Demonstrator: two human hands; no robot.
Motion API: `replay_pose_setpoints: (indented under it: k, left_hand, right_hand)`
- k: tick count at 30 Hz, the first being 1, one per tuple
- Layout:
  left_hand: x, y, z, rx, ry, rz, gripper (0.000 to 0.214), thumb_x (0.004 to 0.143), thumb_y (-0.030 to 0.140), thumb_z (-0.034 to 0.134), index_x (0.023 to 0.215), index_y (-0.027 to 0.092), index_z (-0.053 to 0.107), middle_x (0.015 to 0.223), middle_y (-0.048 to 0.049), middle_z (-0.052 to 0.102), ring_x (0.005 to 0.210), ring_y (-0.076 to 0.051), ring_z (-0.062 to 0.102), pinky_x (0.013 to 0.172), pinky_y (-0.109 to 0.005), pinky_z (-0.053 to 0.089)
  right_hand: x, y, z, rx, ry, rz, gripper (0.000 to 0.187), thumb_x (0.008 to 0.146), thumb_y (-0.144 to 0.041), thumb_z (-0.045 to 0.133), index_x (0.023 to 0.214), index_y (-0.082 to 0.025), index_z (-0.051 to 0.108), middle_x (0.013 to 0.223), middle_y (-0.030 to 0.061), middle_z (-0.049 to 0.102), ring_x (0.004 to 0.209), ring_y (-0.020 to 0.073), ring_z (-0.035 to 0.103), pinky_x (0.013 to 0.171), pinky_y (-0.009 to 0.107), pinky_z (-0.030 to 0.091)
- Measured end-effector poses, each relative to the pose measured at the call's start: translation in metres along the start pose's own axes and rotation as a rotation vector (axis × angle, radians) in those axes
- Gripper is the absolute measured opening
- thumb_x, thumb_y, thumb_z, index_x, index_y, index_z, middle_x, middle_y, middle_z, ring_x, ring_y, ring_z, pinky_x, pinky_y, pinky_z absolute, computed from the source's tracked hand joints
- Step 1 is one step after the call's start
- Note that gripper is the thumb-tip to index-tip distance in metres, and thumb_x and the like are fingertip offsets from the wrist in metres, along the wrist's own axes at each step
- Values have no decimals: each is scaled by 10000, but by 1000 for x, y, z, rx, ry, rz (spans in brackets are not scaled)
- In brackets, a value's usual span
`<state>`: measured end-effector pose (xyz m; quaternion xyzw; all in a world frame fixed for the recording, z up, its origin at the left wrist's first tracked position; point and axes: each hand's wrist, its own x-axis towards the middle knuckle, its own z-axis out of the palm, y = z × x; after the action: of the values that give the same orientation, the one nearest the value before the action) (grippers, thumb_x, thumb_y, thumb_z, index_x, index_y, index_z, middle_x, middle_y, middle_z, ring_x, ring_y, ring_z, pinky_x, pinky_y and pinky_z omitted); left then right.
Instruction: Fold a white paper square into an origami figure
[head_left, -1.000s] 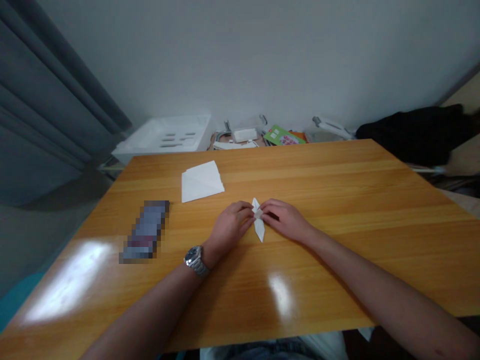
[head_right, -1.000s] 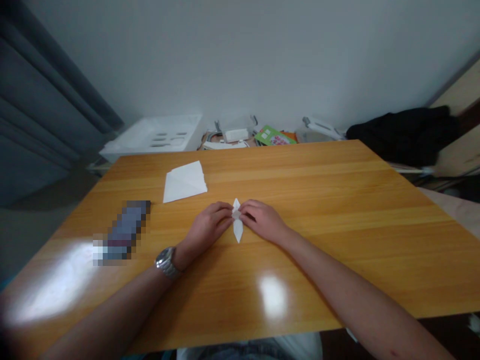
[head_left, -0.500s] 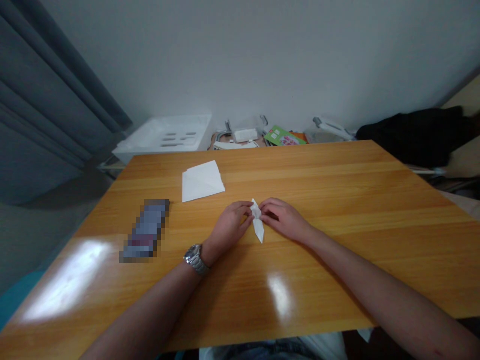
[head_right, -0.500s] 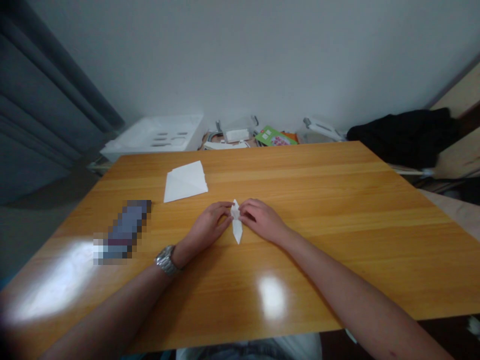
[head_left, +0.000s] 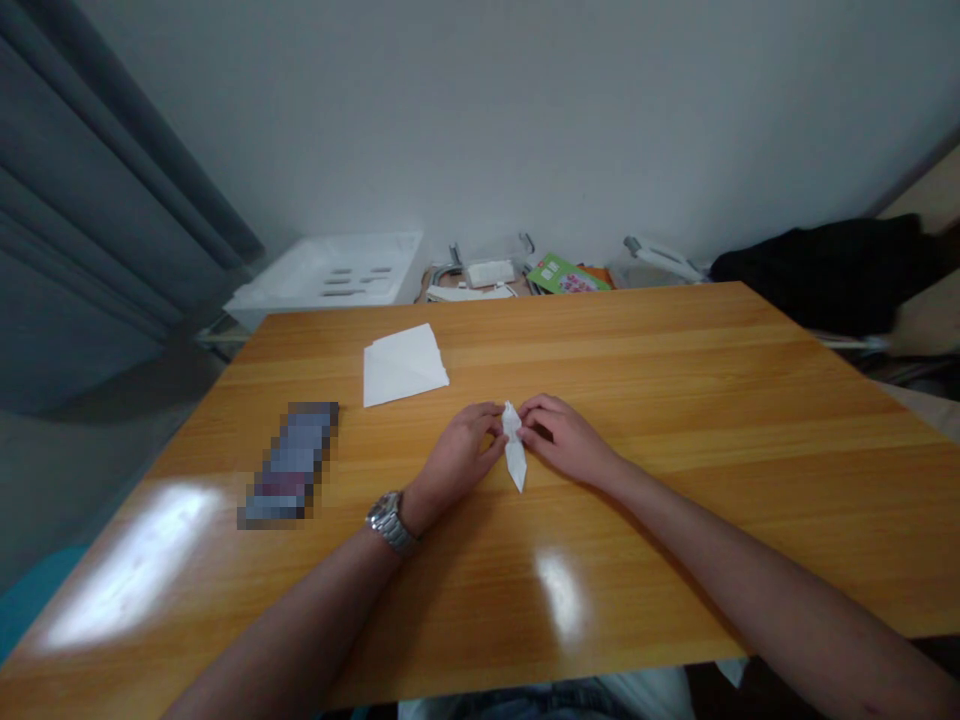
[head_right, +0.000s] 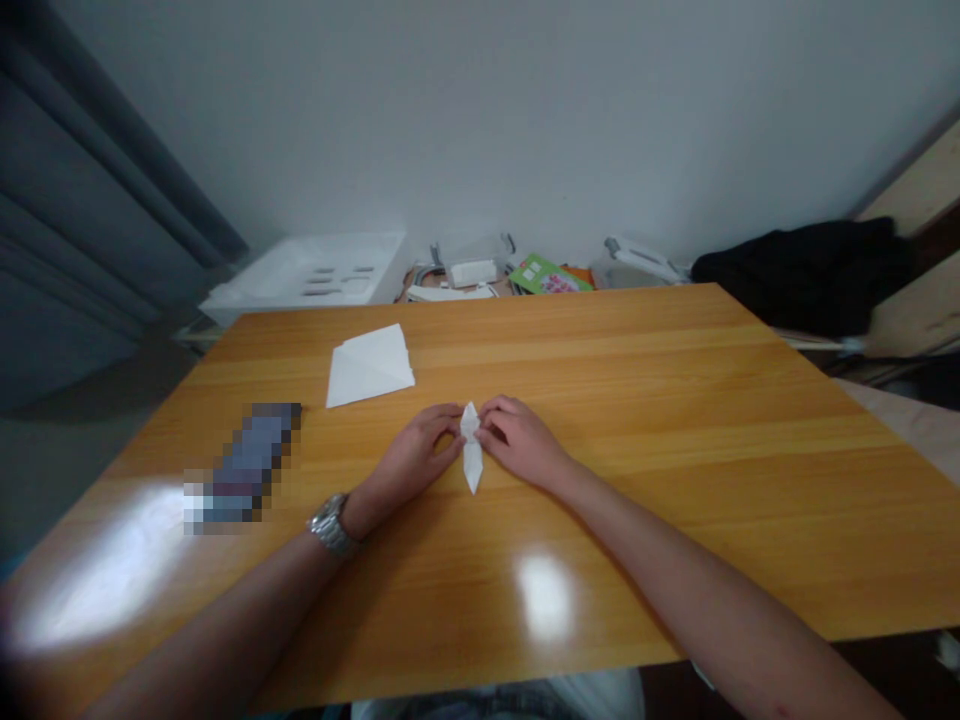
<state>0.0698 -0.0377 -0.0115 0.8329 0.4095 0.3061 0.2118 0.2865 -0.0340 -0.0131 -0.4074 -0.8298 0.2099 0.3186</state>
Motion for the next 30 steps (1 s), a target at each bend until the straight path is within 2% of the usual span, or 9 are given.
replay_pose_setpoints:
  k: [6, 11, 15, 20, 24, 30]
  left_hand:
    - [-1, 5, -2, -64, 18, -106, 102, 906, 167, 621, 989, 203, 574, 1124, -69, 698, 1042, -216, 653, 938, -373, 518]
    - [0, 8, -5, -57, -7, -111, 74, 922, 177, 610, 985, 206, 582, 1073, -55, 699, 1014, -213, 649, 935, -365, 511]
    - [0, 7, -6, -33, -24, -122, 84, 939, 199, 603, 1023, 206, 607, 1094, -55, 705, 1027, -219, 652, 948, -377, 515]
    - [-2, 4, -4, 1, -33, -60, 194, 979, 236, 569, 1160, 222, 636, 1179, -51, 703, 1100, -213, 647, 1008, -385, 511]
    - [-3, 2, -3, 113, -3, -6, 204, 994, 259, 556, 1145, 198, 680, 1268, -80, 662, 1170, -220, 621, 1053, -387, 502]
    - [-6, 8, -7, 280, -27, 95, 259, 1003, 302, 547, 1205, 228, 691, 1232, -86, 666, 1121, -238, 628, 1004, -413, 521]
  right_hand:
    - [1, -3, 0, 2, 57, 48, 80, 915, -227, 679, 847, -192, 657, 965, 56, 654, 927, 205, 602, 848, 350, 483]
    - [1, -3, 0, -8, 89, 88, 100, 881, -238, 727, 874, -204, 633, 914, 33, 639, 893, 206, 597, 805, 338, 476]
    - [0, -5, -1, -8, 96, 69, 138, 895, -242, 719, 1009, -205, 649, 1004, 54, 645, 954, 216, 617, 840, 344, 497]
    - [-2, -5, -1, -64, 72, -20, 122, 954, -263, 646, 1046, -209, 707, 1078, 76, 646, 991, 215, 631, 884, 354, 521]
    - [-4, -4, -2, -179, 50, -56, 184, 979, -291, 604, 1071, -205, 738, 1124, 100, 656, 1040, 241, 621, 924, 396, 528]
    - [-5, -6, -8, -309, 6, -89, 255, 981, -269, 585, 1180, -187, 722, 1186, 126, 669, 1102, 275, 593, 979, 456, 515]
